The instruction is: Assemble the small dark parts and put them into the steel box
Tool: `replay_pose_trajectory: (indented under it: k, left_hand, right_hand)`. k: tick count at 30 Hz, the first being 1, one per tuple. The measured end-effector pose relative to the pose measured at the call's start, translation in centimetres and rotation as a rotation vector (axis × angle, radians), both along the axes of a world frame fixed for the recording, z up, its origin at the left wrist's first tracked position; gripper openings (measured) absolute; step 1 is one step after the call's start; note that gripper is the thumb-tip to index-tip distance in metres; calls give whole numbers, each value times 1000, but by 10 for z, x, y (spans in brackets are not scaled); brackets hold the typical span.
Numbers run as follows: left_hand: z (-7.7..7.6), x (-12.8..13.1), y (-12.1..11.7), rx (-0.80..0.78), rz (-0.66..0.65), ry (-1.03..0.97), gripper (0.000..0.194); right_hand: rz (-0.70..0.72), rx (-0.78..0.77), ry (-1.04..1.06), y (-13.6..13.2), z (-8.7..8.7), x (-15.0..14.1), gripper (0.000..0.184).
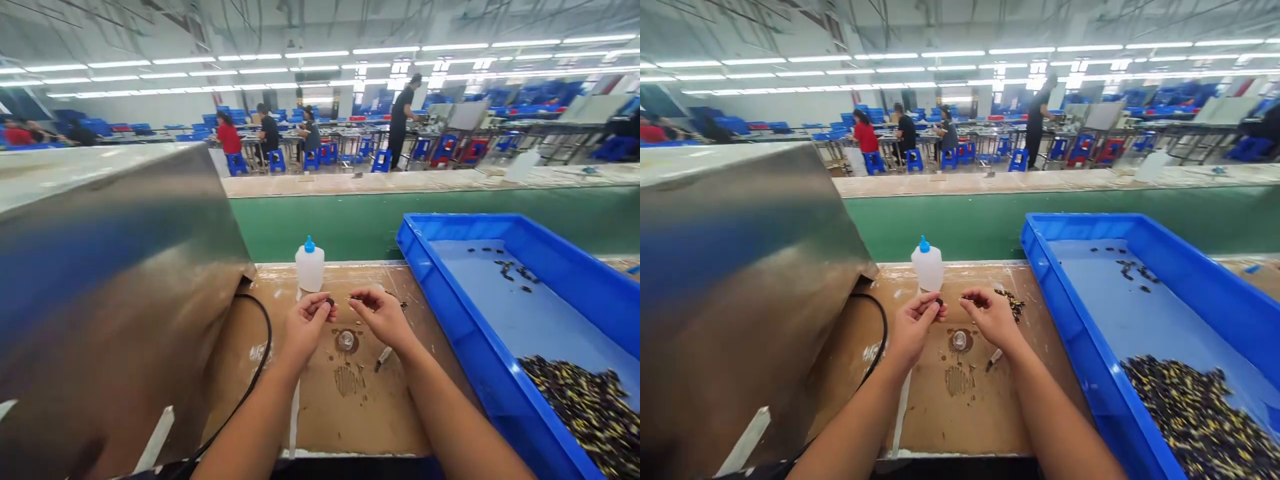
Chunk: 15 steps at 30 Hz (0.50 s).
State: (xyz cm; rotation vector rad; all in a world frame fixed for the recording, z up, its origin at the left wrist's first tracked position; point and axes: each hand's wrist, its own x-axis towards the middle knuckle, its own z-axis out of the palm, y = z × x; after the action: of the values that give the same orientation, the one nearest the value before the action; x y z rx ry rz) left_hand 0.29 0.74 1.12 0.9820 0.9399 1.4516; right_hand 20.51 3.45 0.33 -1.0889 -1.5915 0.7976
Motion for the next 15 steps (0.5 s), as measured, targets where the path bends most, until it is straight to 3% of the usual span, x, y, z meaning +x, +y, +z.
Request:
replay_pose_trajectory:
  k: [6,15]
  left_hand:
    - [-1,3,-4,15,-23,117,43]
    - [-1,3,-10,203,62,292,24]
  right_hand:
    - [223,-210,245,-9,8,-10,45]
    - [253,-215,296,-15,15,-9,38]
